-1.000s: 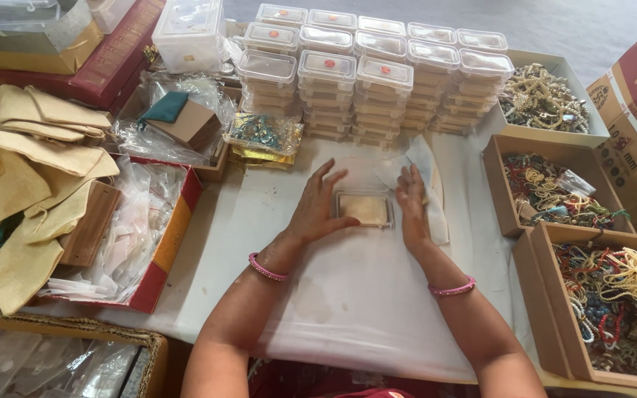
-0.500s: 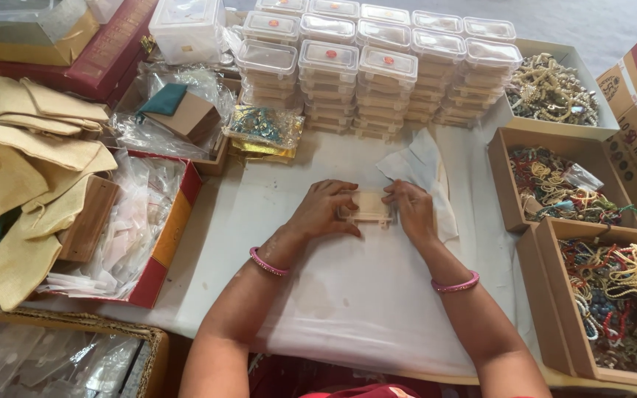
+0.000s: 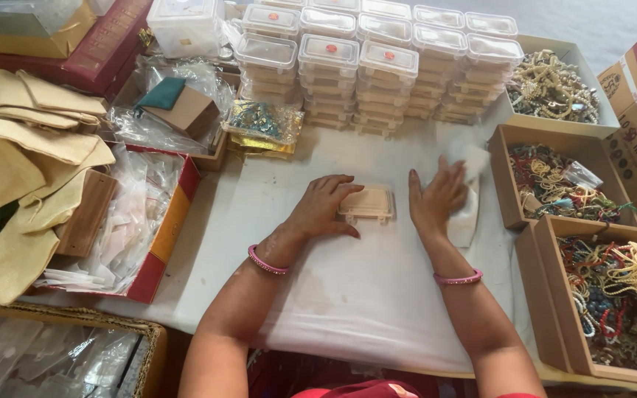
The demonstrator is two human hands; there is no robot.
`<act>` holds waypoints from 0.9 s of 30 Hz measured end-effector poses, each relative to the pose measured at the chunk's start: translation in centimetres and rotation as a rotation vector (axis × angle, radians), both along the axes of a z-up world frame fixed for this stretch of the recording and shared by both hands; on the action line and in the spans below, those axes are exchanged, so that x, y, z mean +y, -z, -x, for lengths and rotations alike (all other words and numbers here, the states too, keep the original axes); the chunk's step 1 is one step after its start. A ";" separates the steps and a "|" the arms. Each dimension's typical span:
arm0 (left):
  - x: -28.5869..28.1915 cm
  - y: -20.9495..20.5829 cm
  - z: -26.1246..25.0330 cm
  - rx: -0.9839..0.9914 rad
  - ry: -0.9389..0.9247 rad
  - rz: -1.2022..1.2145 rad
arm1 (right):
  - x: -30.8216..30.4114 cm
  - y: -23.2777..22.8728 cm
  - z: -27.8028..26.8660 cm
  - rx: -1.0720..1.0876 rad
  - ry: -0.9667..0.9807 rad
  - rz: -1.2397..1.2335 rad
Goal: The person handles necklaces and bracelets, placing them into small plastic bags and then into beige cloth pouches. They also place the pouches into small plastic containers and stack them. The person repeatedly picks up jewelry from boxes, wraps it, and organizes it into containers.
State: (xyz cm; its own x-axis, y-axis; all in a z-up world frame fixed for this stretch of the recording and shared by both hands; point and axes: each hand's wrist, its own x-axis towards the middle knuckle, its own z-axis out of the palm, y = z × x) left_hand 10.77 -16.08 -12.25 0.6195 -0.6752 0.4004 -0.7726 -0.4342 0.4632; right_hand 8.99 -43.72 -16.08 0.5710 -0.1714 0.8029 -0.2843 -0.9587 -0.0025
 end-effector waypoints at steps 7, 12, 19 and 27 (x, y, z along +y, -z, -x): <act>-0.2 0.0 0.0 0.050 -0.028 -0.022 | 2.8 -2.5 1.9 0.258 -0.994 -0.341; -0.3 0.8 -0.4 0.119 -0.080 0.012 | 3.0 -3.8 2.3 0.340 -0.792 -0.148; -0.5 1.8 -1.0 0.118 -0.088 -0.087 | -2.8 -1.2 -3.8 0.310 -0.368 -0.120; -0.5 1.8 -1.0 0.159 -0.090 -0.178 | -6.3 1.1 -12.4 0.459 -0.045 0.088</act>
